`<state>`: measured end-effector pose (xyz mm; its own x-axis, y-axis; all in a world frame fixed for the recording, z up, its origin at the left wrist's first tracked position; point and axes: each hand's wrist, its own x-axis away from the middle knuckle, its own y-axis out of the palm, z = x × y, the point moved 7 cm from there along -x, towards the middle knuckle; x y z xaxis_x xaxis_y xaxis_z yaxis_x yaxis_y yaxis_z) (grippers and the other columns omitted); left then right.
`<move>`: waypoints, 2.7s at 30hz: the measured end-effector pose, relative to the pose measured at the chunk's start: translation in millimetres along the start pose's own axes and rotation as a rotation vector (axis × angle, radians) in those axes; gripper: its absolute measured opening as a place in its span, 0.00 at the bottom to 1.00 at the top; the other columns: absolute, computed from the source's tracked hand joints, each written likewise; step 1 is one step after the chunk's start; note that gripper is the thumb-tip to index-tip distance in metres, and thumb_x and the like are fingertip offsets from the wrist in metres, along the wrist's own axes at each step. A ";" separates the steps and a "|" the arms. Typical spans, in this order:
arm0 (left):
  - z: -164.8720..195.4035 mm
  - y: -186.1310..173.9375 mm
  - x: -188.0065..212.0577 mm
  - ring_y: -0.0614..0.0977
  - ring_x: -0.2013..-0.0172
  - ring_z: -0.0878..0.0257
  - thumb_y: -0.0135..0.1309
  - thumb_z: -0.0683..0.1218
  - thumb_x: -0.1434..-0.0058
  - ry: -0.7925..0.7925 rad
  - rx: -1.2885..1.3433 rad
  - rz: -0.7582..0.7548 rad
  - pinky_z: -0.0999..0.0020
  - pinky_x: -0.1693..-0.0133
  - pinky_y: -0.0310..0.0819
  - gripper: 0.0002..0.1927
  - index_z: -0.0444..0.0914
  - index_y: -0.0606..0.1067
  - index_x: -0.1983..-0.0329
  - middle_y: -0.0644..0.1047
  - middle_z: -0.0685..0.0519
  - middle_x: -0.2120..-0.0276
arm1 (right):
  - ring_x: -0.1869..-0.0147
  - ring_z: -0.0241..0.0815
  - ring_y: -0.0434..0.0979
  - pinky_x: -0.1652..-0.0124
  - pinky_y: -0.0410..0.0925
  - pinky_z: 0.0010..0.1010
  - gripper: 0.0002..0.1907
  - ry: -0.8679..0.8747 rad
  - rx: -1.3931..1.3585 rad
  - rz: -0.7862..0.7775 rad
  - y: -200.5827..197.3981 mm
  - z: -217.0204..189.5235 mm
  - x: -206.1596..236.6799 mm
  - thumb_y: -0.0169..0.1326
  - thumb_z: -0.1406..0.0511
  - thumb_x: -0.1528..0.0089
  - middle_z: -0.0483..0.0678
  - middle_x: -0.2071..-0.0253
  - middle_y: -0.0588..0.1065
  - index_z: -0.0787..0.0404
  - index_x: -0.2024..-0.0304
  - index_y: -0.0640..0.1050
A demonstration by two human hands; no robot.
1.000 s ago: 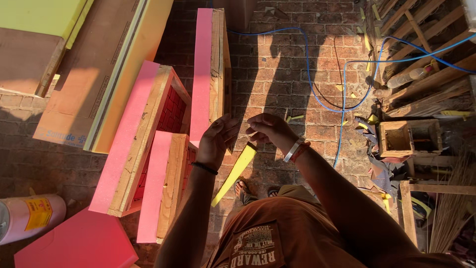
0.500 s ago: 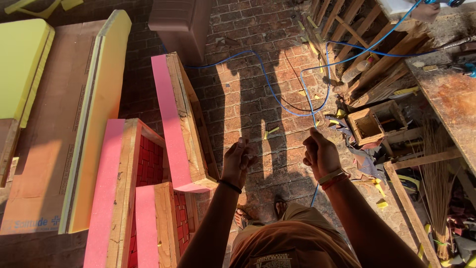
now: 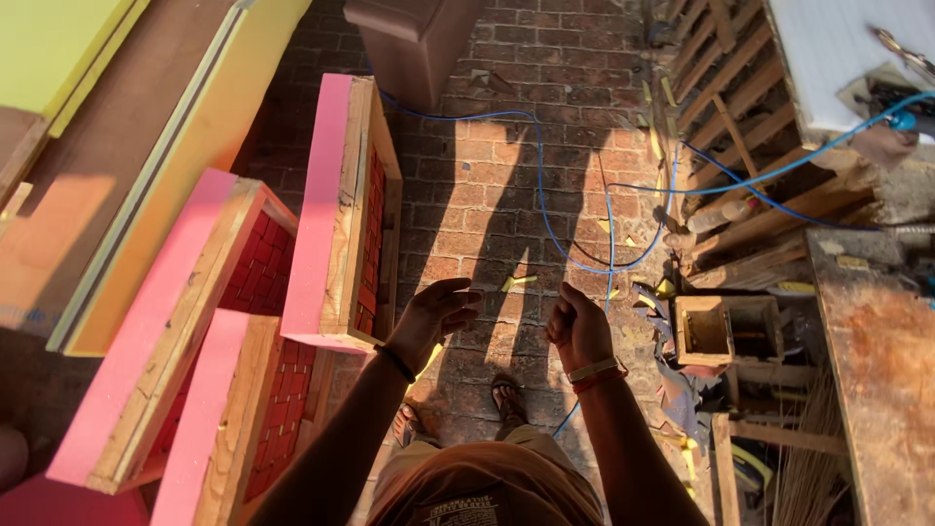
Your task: The person carries a foam-covered wooden board to a workbench, measures pink foam strips with a ruler, cuts a foam strip with a hand saw, then applies adhesive with a glue gun along a foam strip and presses the strip onto a large pink foam board, aligning it by hand.
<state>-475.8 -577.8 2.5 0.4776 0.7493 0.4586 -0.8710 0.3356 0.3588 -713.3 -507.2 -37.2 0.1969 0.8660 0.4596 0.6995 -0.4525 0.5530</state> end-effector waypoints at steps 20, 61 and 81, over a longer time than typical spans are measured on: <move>-0.1 -111.9 196.5 0.86 0.63 0.62 0.63 0.47 0.40 0.441 -0.601 0.948 0.66 0.63 0.83 0.11 0.42 0.84 0.55 0.84 0.52 0.58 | 0.79 0.37 0.75 0.75 0.69 0.30 0.36 0.268 1.006 -1.103 245.1 157.7 35.2 0.40 0.40 0.32 0.45 0.83 0.75 0.65 0.64 0.81; -21.3 375.3 -267.4 0.81 0.74 0.58 0.48 0.50 0.30 -0.082 -0.086 -0.456 0.62 0.69 0.75 0.12 0.37 0.74 0.63 0.80 0.49 0.70 | 0.72 0.37 0.78 0.67 0.73 0.29 0.20 -0.255 0.254 0.374 -235.2 -308.4 2.8 0.52 0.59 0.34 0.50 0.73 0.80 0.67 0.49 0.83; 72.8 689.2 -632.1 0.82 0.69 0.65 0.53 0.51 0.33 -0.234 -0.433 -0.887 0.69 0.65 0.76 0.11 0.39 0.77 0.59 0.81 0.54 0.67 | 0.63 0.39 0.80 0.59 0.73 0.32 0.18 -0.427 0.193 0.884 -379.1 -577.6 -167.5 0.51 0.61 0.33 0.49 0.65 0.80 0.66 0.46 0.79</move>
<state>-1369.6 -861.6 19.0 0.9423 0.0137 0.3345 -0.1353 0.9295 0.3431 -1408.2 -603.5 77.5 0.9040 0.2564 0.3421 0.2753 -0.9613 -0.0068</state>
